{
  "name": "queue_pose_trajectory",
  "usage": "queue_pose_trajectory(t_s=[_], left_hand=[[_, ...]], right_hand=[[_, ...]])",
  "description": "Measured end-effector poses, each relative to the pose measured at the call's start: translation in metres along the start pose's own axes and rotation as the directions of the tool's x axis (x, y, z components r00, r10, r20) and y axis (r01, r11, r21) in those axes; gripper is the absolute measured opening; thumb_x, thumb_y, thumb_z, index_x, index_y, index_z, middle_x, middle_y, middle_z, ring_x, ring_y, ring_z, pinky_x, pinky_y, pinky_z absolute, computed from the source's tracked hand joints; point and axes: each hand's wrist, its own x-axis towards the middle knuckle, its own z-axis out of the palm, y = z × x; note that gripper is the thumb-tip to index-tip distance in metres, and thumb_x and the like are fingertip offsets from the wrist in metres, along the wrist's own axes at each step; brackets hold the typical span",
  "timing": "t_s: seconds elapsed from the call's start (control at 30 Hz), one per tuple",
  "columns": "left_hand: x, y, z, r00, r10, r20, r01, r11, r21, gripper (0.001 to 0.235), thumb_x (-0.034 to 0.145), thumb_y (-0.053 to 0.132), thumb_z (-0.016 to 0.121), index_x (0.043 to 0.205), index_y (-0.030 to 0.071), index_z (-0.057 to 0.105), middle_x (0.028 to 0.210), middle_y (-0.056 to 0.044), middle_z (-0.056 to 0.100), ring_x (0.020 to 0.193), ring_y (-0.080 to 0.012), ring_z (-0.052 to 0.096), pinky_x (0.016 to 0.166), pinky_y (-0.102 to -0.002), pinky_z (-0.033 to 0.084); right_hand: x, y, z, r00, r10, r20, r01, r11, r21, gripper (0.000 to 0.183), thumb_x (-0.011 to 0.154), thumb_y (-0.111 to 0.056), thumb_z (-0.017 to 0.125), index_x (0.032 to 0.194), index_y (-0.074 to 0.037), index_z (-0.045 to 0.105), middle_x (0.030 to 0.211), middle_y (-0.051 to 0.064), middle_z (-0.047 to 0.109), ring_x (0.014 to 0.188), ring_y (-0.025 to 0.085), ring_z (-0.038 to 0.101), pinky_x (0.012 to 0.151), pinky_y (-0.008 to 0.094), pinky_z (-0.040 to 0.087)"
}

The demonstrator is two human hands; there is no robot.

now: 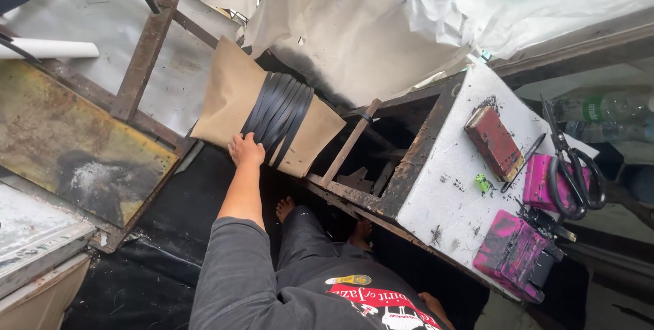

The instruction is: Applying edge paint to leather strips and hanging them on a line to dry

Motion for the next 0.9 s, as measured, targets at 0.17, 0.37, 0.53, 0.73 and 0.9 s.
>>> queue_pose_trajectory(t_s=[0.17, 0.37, 0.53, 0.73, 0.9], left_hand=[[-0.004, -0.007, -0.013, 1.000, -0.006, -0.008, 0.006, 0.999, -0.052, 0.043, 0.104, 0.022, 0.056, 0.146, 0.013, 0.053, 0.143, -0.011, 0.046, 0.133, -0.0342, 0.049, 0.115, -0.046, 0.035], [0.011, -0.017, 0.010, 0.996, 0.074, 0.041, -0.071, 0.995, -0.063, 0.045, 0.103, 0.025, 0.054, 0.147, 0.018, 0.050, 0.160, -0.007, 0.033, 0.147, -0.0281, 0.032, 0.125, -0.044, 0.022], [-0.002, -0.017, 0.009, 0.999, 0.029, -0.031, -0.029, 1.000, -0.011, 0.039, 0.107, 0.021, 0.049, 0.144, 0.012, 0.055, 0.146, -0.007, 0.045, 0.137, -0.0289, 0.045, 0.123, -0.042, 0.028], [-0.026, -0.012, 0.000, 0.994, -0.035, -0.103, 0.015, 0.982, -0.190, 0.031, 0.105, 0.017, 0.057, 0.134, 0.013, 0.048, 0.134, -0.013, 0.057, 0.116, -0.0392, 0.061, 0.092, -0.053, 0.052], [-0.091, -0.004, 0.002, 0.998, -0.008, 0.064, 0.048, 0.755, -0.654, 0.023, 0.099, 0.028, 0.061, 0.110, 0.013, 0.074, 0.082, -0.002, 0.071, 0.079, -0.0159, 0.065, 0.082, -0.034, 0.049]], right_hand=[[-0.043, -0.048, 0.004, 0.999, 0.047, -0.014, -0.047, 0.998, 0.047, 0.021, 0.084, -0.020, 0.074, 0.103, -0.013, 0.080, 0.096, 0.006, 0.084, 0.086, 0.018, 0.079, 0.078, 0.030, 0.057], [-0.042, -0.054, 0.007, 0.999, 0.038, -0.011, -0.038, 0.999, 0.035, 0.017, 0.086, -0.028, 0.077, 0.099, -0.016, 0.079, 0.092, 0.002, 0.086, 0.082, 0.014, 0.080, 0.074, 0.026, 0.055], [-0.073, -0.062, 0.008, 0.996, 0.087, 0.004, -0.087, 0.996, -0.013, 0.020, 0.082, -0.025, 0.082, 0.100, -0.017, 0.077, 0.089, 0.002, 0.085, 0.079, 0.014, 0.080, 0.072, 0.026, 0.056], [-0.066, -0.049, 0.002, 0.998, 0.052, -0.033, -0.052, 0.999, -0.003, 0.018, 0.085, -0.030, 0.081, 0.098, -0.017, 0.079, 0.084, 0.002, 0.086, 0.075, 0.014, 0.079, 0.070, 0.026, 0.056], [-0.052, -0.074, -0.005, 0.978, -0.206, 0.025, 0.208, 0.967, -0.146, 0.019, 0.090, -0.037, 0.070, 0.099, -0.023, 0.079, 0.092, -0.004, 0.082, 0.084, 0.009, 0.073, 0.077, 0.027, 0.053]])
